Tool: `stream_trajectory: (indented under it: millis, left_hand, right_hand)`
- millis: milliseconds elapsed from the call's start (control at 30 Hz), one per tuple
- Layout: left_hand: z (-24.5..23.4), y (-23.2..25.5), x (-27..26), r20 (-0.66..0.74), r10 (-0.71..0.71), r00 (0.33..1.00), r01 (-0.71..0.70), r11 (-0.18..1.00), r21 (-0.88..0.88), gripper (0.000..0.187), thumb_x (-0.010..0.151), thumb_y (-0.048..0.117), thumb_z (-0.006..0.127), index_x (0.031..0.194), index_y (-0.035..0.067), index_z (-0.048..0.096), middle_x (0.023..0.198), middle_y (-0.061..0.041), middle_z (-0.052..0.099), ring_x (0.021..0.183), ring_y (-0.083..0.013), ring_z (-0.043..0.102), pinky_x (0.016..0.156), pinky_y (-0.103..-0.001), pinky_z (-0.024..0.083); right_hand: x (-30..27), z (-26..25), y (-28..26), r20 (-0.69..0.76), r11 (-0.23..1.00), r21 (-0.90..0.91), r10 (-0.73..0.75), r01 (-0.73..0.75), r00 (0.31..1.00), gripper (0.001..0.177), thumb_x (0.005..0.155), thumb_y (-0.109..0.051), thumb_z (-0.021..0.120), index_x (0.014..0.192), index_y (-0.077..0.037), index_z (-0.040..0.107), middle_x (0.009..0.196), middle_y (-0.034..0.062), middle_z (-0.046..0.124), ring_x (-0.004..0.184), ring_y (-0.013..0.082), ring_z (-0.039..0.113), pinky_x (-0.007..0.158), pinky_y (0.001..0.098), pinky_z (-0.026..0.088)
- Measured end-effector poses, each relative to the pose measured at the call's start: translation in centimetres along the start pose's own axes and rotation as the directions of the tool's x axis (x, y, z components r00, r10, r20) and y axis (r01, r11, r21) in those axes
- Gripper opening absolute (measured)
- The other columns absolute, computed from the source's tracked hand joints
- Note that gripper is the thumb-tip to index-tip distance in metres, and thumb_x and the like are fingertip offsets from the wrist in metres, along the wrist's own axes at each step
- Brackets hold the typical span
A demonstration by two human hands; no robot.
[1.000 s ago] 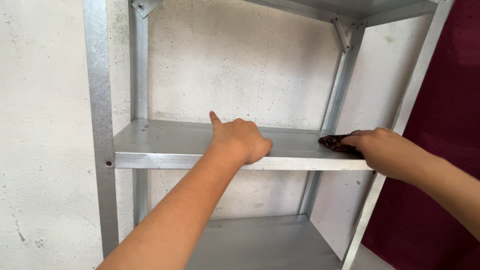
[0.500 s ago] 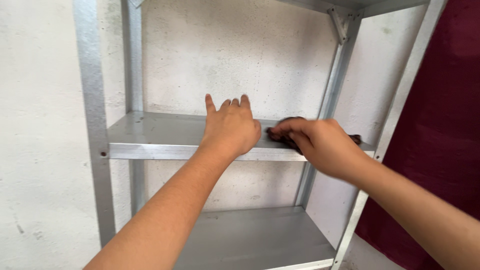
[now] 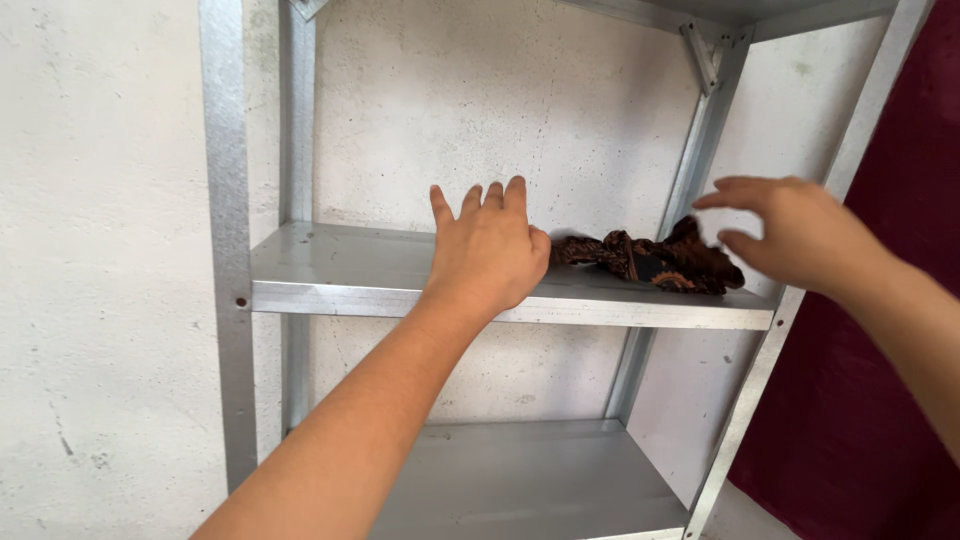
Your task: The person wipes the surfaces of a metal shelf with a wet cloth, repeatedly dipping the cloth into a bucket of water to clean each shelf level and the frame.
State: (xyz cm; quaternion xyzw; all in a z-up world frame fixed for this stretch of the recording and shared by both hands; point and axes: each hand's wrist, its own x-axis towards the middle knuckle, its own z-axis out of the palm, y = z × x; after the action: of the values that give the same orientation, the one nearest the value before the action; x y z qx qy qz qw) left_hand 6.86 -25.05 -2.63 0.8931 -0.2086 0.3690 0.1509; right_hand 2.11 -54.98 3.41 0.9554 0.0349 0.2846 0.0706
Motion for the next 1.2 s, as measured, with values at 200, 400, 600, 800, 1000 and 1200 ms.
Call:
stream_trajectory:
  millis: [200, 400, 600, 800, 1000, 1200]
  left_hand:
    - [0.3, -0.1, 0.0, -0.067, 0.053, 0.996, -0.051, 0.998, 0.03, 0.062, 0.094, 0.028, 0.042, 0.148, -0.001, 0.038, 0.147, -0.025, 0.047, 0.141, -0.0429, 0.038, 0.113, -0.073, 0.014]
    - [0.3, 0.0, -0.3, -0.122, 0.061, 0.991, -0.059, 0.998, 0.025, 0.062, 0.093, 0.03, 0.044, 0.147, 0.002, 0.04, 0.146, -0.025, 0.048, 0.14, -0.0432, 0.038, 0.114, -0.073, 0.014]
    - [0.3, 0.1, -0.1, -0.133, 0.035, 0.991, -0.038, 0.999, -0.019, 0.06, 0.093, 0.03, 0.044, 0.146, 0.001, 0.04, 0.145, -0.025, 0.049, 0.139, -0.0439, 0.038, 0.112, -0.074, 0.014]
    - [0.1, 0.1, -0.4, -0.171, 0.031, 0.985, -0.037, 0.999, -0.033, 0.059, 0.093, 0.031, 0.044, 0.145, 0.002, 0.043, 0.14, -0.022, 0.054, 0.138, -0.0435, 0.042, 0.113, -0.075, 0.015]
    - [-0.3, 0.4, -0.2, -0.114, 0.035, 0.993, -0.037, 0.999, -0.015, 0.057, 0.093, 0.029, 0.042, 0.143, 0.002, 0.044, 0.134, -0.021, 0.058, 0.136, -0.0405, 0.044, 0.114, -0.074, 0.016]
    - [-0.3, 0.6, -0.9, -0.135, 0.103, 0.986, -0.103, 0.995, 0.007, 0.039, 0.096, 0.029, 0.05, 0.126, 0.006, 0.06, 0.123, -0.014, 0.067, 0.131, -0.0302, 0.055, 0.126, -0.065, 0.022]
  right_hand:
    - [-0.2, 3.9, -1.5, 0.191, 0.947, 0.321, -0.074, 0.009, 0.979, 0.058, 0.099, -0.053, 0.04, 0.152, -0.032, 0.043, 0.152, 0.0056, 0.049, 0.14, 0.0332, 0.047, 0.111, 0.0546, 0.039]
    - [-2.1, 5.2, -8.2, 0.099, 0.916, 0.392, -0.133, 0.084, 0.986, 0.052, 0.098, -0.051, 0.039, 0.145, -0.032, 0.053, 0.133, 0.003, 0.068, 0.121, 0.0254, 0.063, 0.107, 0.0473, 0.045]
    - [-4.6, 5.2, -12.1, -0.318, 0.781, 0.486, -0.258, 0.391, 0.912, 0.036, 0.083, -0.03, 0.075, 0.118, -0.021, 0.075, 0.114, 0.0009, 0.078, 0.094, 0.0177, 0.07, 0.091, 0.0402, 0.055]
    - [-6.1, 7.5, -10.6, -0.642, 0.797, 0.149, -0.372, 0.585, 0.671, 0.027, 0.078, -0.012, 0.084, 0.102, -0.023, 0.079, 0.122, -0.0039, 0.075, 0.094, 0.0132, 0.067, 0.096, 0.0362, 0.052]
    - [-8.8, 8.2, -4.2, -0.595, 0.908, -0.043, -0.358, 0.416, 0.72, 0.025, 0.082, -0.009, 0.082, 0.103, -0.023, 0.08, 0.126, -0.0034, 0.073, 0.103, 0.0174, 0.07, 0.099, 0.0365, 0.053]
    - [-8.8, 12.3, 5.4, -0.391, 0.945, -0.023, -0.308, 0.326, 0.867, 0.023, 0.085, -0.005, 0.076, 0.108, -0.01, 0.078, 0.128, 0.0082, 0.074, 0.089, 0.013, 0.071, 0.08, 0.0269, 0.058]
